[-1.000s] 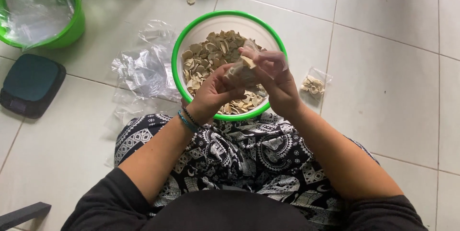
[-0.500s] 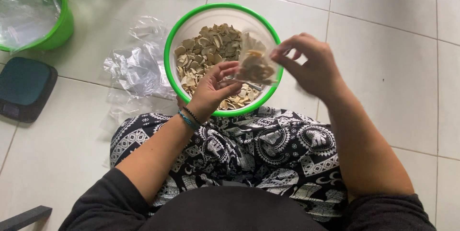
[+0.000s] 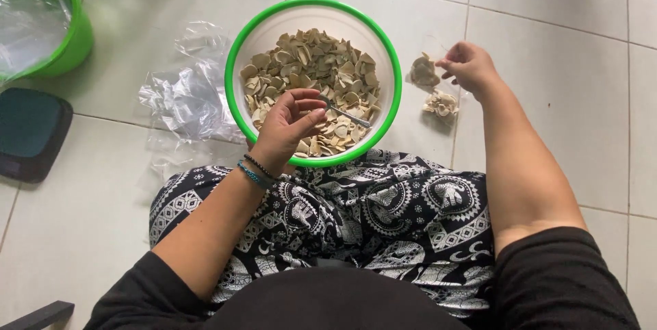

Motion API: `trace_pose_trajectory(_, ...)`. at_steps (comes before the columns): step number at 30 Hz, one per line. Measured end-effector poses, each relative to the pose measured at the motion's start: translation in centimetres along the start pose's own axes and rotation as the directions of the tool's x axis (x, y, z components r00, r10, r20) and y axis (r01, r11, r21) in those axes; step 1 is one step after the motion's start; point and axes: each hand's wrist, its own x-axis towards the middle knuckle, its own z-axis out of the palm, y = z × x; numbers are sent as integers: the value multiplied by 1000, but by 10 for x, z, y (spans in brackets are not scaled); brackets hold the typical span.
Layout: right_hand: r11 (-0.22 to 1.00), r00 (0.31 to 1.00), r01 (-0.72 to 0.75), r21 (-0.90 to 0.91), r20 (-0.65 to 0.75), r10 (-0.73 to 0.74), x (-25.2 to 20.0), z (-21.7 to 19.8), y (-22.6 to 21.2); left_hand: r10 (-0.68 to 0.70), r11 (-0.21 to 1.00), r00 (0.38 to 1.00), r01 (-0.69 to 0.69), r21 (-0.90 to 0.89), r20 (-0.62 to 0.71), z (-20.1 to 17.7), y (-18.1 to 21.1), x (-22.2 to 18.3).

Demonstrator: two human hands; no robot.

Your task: Manually packing dried food pieces from a large bowl into small plastic bags, occasionally using a spoon and a digital scale.

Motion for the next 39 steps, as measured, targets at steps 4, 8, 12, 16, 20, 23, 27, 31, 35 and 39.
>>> trace_pose_trajectory(4, 968, 964, -243, 70, 132, 232, 10, 14, 19, -34, 999, 999, 34, -6, -3, -5, -3, 3)
trace_pose_trajectory(8, 912, 902, -409, 13, 160, 402, 7, 19, 26, -56, 998, 998, 56, -17, -2, -4, -2, 2)
trace_pose_trajectory(12, 864, 860, -504, -11, 93, 503, 36, 21, 107, -63, 998, 998, 63, -30, 3, -8, 3, 4)
trace_pose_trajectory(16, 834, 868, -494, -245, -93, 487, 36, 18, 133, -40, 996, 998, 36, -77, -56, -22, 17, 7)
trace_pose_trajectory(20, 786, 871, -489, -379, -166, 462, 42, 26, 151, -17, 993, 988, -1, -115, -156, -40, 37, 6)
trace_pose_trajectory(23, 726, 870, -493, -479, -245, 429, 48, 20, 151, 25, 991, 978, -52, -123, -209, -54, 55, 6)
trace_pose_trajectory(27, 687, 888, -459, -563, -315, 335, 28, 28, 35, 278, 936, 952, -239, 259, -127, -117, 88, 14)
trace_pose_trajectory(31, 779, 974, 22, -626, -162, -158, -10, 65, -60, 236, 555, 945, 61, 830, -227, -237, 29, 64)
trace_pose_trajectory(35, 604, 868, 475, -640, 228, -441, -36, 133, -85, -184, 38, 890, 430, 902, -417, -283, -3, 105)
trace_pose_trajectory(39, 485, 847, 529, -696, 398, -353, -54, 177, -70, -316, 51, 859, 439, 897, -403, -263, -24, 129)
